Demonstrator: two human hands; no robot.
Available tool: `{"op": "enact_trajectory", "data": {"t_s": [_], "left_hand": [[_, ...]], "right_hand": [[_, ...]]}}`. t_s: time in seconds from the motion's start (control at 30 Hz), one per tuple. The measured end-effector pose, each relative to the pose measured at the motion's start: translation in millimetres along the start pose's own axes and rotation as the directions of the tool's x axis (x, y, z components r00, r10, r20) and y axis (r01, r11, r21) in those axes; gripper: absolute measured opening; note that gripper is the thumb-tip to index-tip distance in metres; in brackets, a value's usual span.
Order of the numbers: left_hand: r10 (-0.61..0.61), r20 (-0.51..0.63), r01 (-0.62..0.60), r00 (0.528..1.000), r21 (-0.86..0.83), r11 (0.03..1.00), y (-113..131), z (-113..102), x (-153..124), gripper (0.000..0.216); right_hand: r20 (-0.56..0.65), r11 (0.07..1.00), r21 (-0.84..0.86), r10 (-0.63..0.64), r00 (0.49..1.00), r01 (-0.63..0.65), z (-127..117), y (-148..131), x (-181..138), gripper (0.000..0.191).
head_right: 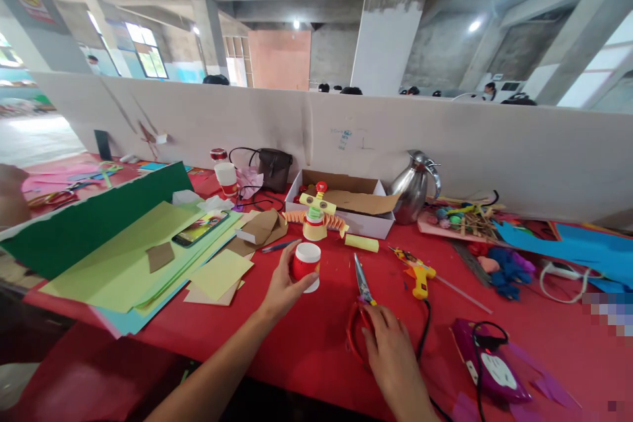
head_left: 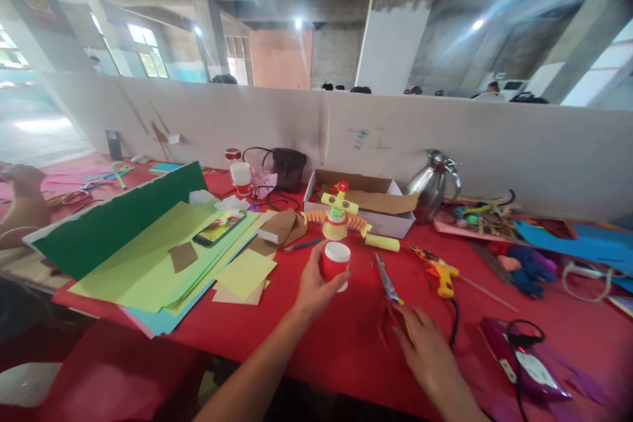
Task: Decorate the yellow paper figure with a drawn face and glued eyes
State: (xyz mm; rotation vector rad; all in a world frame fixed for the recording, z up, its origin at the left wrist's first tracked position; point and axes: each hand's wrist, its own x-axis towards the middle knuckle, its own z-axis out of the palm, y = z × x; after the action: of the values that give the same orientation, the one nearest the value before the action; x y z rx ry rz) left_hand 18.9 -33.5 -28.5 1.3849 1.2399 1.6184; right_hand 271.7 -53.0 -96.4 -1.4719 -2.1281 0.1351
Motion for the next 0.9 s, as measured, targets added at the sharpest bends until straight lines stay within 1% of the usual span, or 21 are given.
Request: {"op": "enact_trajectory", "data": {"t_s": [0.1,0.23,0.37,0.43,0.57,0.67,0.8,0.9], "left_hand": [[-0.010,0.024,0.010,1.000,-0.014,1.000,-11.0,-5.1,9.1,0.066],[0.004,-0.012,-0.003,1.000,0.070,0.998,-24.8,-15.2,9.7,0.065],[0.023,-0.077,-0.010,0.997,0.159,0.987,-25.7,-18.7,7.6,0.064],[0.021,-0.085,-0.006,0.996,0.167,0.986,-23.7,-18.4,6.8,0.065],[0.014,-0.063,-0.007,0.998,0.109,0.994,-19.2,-18.1,5.4,0.067],[-0.016,-0.025,0.016,1.000,0.028,0.999,-16.6,-18.5,4.9,0.063],[-0.102,0.001,0.102,0.995,-0.082,0.991,-15.6,-17.8,5.4,0.060],[-0.127,-0.011,0.125,0.992,-0.143,0.982,-16.2,-16.9,6.3,0.063]], "right_hand": [[0.013,0.996,-0.011,0.092,0.996,-0.092,-5.6,-3.0,0.3,0.043],[0.054,0.975,-0.031,0.220,0.974,-0.218,-13.8,-8.7,3.7,0.049],[0.073,0.967,-0.055,0.253,0.965,-0.249,-19.7,-14.8,7.1,0.050],[0.107,0.958,-0.029,0.288,0.952,-0.287,-23.4,-18.1,8.7,0.051],[0.224,0.912,0.098,0.370,0.902,-0.398,-33.8,-23.0,12.2,0.053],[0.257,0.880,0.174,0.393,0.883,-0.442,-40.6,-25.1,13.6,0.051],[0.265,0.858,0.135,0.451,0.853,-0.496,-43.1,-25.5,13.9,0.061],[0.269,0.869,0.100,0.446,0.854,-0.485,-40.5,-23.4,13.2,0.066]]}}
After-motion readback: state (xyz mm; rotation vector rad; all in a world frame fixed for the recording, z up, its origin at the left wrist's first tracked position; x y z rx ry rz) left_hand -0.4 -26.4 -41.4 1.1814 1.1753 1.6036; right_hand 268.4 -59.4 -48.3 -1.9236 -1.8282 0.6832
